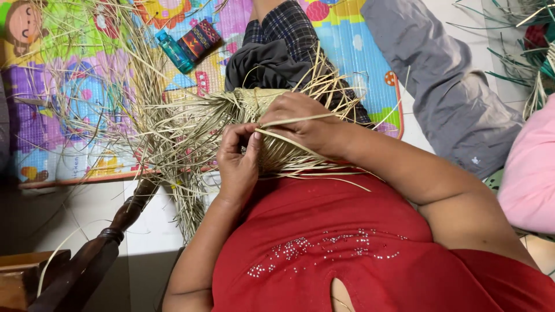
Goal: Weaving a straw hat by hand while sitting on a floor mat
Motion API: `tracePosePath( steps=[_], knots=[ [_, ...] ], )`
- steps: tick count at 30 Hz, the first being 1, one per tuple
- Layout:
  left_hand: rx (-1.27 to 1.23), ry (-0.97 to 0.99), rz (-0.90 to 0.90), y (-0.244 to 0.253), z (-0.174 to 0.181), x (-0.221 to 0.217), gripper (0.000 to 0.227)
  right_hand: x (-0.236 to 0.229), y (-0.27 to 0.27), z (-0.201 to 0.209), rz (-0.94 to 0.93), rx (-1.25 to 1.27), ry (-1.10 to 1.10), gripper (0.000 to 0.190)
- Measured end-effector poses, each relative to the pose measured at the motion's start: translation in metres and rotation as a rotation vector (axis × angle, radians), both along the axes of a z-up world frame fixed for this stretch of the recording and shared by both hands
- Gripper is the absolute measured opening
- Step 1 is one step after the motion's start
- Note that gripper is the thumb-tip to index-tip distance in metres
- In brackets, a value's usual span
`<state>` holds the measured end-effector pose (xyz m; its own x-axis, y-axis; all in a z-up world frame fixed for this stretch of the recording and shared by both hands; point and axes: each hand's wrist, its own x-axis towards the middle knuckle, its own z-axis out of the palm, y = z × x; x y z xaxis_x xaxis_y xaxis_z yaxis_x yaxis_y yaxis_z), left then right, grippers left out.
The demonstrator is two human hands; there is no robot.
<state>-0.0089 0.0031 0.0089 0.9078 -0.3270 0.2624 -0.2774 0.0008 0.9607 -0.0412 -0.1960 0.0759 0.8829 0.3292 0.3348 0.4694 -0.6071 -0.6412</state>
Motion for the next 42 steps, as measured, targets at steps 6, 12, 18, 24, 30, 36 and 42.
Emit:
tracePosePath(
  steps=[6,12,18,24,30,36,42],
  knots=[
    [0.045,-0.039,0.014,0.001,0.004,0.006,0.004,0.010,0.003,-0.036,0.089,0.158,-0.323,0.019],
    [0.031,0.031,-0.055,-0.002,0.009,0.009,0.005,0.010,0.000,-0.055,0.054,0.152,-0.440,0.027],
    [-0.101,0.139,-0.131,-0.006,0.002,0.011,0.007,0.005,0.003,-0.031,0.045,0.128,-0.506,0.021],
    [0.049,-0.103,-0.116,0.002,0.001,0.018,0.004,0.009,0.003,-0.034,0.069,0.066,-0.562,0.019],
    [0.078,-0.278,0.005,0.005,-0.004,0.008,0.008,0.012,0.004,-0.036,0.064,0.142,-0.552,0.017],
    [0.270,-0.620,0.104,0.007,-0.011,0.012,0.017,0.011,0.006,-0.025,0.081,0.117,-0.576,0.019],
    [0.264,-0.666,0.097,0.002,-0.004,0.012,0.016,0.010,0.005,-0.023,0.052,0.061,-0.554,0.022]
  ],
)
